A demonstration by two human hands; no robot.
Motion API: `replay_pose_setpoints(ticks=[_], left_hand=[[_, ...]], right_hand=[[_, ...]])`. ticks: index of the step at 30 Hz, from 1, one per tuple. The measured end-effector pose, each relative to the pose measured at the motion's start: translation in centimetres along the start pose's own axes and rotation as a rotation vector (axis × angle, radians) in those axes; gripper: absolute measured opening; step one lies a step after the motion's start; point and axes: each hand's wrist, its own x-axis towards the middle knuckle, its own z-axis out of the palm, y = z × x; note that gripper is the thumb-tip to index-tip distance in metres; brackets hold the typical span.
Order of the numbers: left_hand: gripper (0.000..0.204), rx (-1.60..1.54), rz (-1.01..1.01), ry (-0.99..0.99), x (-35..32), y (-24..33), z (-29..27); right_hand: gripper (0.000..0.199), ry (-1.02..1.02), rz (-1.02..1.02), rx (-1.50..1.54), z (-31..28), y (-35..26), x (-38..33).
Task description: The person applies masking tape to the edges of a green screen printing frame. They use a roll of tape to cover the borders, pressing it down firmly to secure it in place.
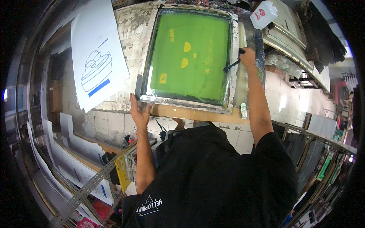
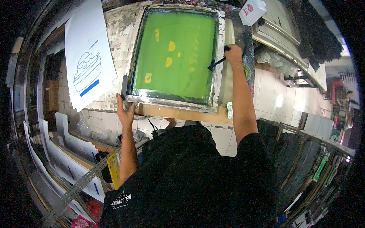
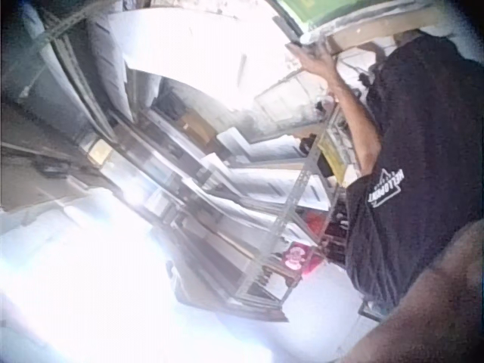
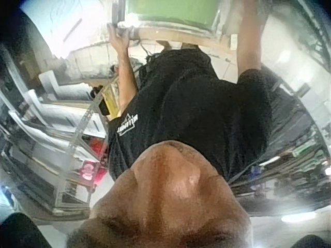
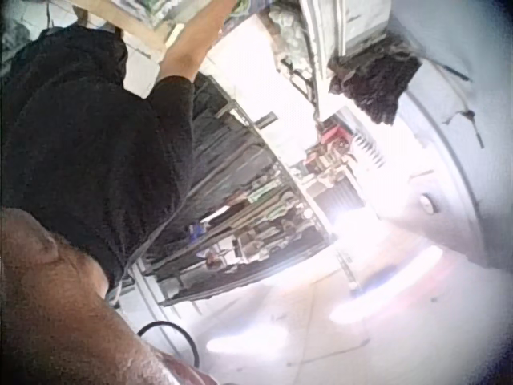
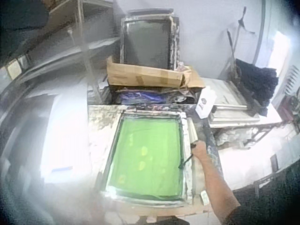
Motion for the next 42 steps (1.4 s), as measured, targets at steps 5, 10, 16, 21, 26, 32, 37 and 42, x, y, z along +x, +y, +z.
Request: replay_pose_setpoints(ticks=[5, 10, 16, 21, 26, 32, 37, 42], left_hand=[[0.085, -0.084, -0.122, -0.021, -0.1, -0.9, 0.2], [0.084, -0.135, -0.093, 0.063, -0.4, -1.7, 0.9], [0.081, -0.093, 0.003, 0.145, 0.1, -2.0, 1.3], [0.082, -0.081, -0.009, 0.162, -0.1, -2.2, 1.2], [0.087, -0.06, -0.118, 0.133, -1.1, -3.1, 1.6], [0.088, 0.039, -0.068, 0.156, -0.3, -1.6, 1.1], [0.089, 0.049, -0.09, 0.138, -0.6, -1.9, 0.8], [0.087, -0.008, -0.132, 0.146, -0.9, -2.8, 1.2]], right_hand=[[0.032, -0.206, -0.004, 0.562, -8.5, -4.2, -3.7], [0.035, -0.715, -0.255, 0.514, -8.3, -11.8, -13.6], [0.031, -0.893, -0.283, 0.42, -5.3, -11.6, -18.9], [0.028, -0.858, -0.188, 0.485, -1.7, -16.9, -19.3], [0.029, -0.84, -0.455, 0.418, 3.0, -29.7, -17.7], [0.033, -0.674, -0.446, 0.422, 8.3, -39.3, -18.0], [0.037, -0.77, -0.401, 0.457, 7.4, -37.7, -18.5], [0.038, -0.916, -0.393, 0.155, 1.0, -27.0, -17.5]])
